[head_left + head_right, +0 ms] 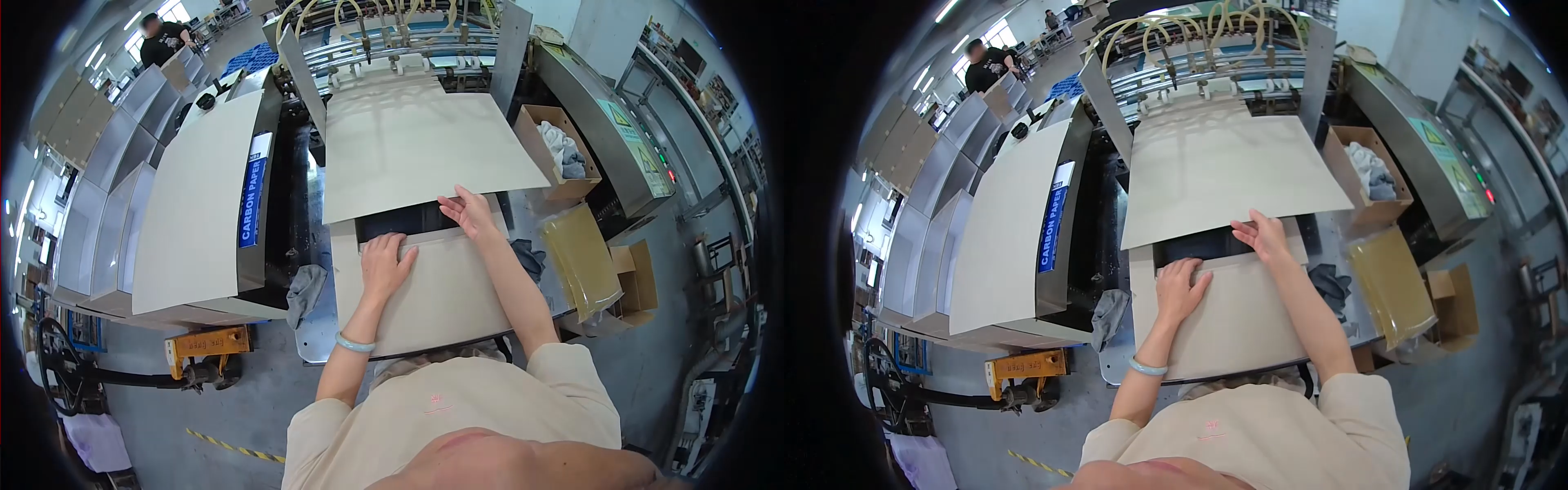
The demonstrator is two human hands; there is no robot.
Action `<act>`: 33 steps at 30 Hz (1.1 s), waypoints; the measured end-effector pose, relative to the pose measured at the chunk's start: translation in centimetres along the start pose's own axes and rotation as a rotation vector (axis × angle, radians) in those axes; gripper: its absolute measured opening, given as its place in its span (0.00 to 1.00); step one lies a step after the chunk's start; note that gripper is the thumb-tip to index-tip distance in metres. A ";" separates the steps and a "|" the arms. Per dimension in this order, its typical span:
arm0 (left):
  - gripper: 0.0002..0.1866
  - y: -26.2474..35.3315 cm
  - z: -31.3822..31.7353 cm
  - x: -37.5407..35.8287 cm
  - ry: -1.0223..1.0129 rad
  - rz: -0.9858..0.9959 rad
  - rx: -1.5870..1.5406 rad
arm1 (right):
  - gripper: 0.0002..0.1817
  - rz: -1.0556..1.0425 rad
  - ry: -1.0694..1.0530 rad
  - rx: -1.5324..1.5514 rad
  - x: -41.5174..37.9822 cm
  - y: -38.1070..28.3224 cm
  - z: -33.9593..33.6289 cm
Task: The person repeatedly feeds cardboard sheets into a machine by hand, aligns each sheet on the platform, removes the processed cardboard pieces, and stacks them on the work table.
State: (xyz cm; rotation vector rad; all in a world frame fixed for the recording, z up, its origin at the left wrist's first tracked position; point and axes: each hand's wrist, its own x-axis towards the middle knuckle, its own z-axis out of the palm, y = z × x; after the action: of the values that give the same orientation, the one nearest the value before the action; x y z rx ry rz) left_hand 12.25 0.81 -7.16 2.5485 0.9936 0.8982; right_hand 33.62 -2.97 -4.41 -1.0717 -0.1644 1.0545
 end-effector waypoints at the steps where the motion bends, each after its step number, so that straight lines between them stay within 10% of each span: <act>1: 0.16 0.0 0.1 0.0 0.000 -0.001 0.000 | 0.11 0.000 0.000 0.046 -0.1 0.0 0.0; 33: 0.15 0.4 -0.4 0.0 -0.054 -0.046 -0.030 | 0.12 -0.111 -0.010 -0.162 4.9 -2.1 3.5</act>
State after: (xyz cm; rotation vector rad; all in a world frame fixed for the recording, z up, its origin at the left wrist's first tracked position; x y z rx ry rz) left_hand 12.22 0.56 -6.70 2.5013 1.0106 0.8212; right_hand 35.54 2.86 -2.68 -1.1899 -0.3184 0.9587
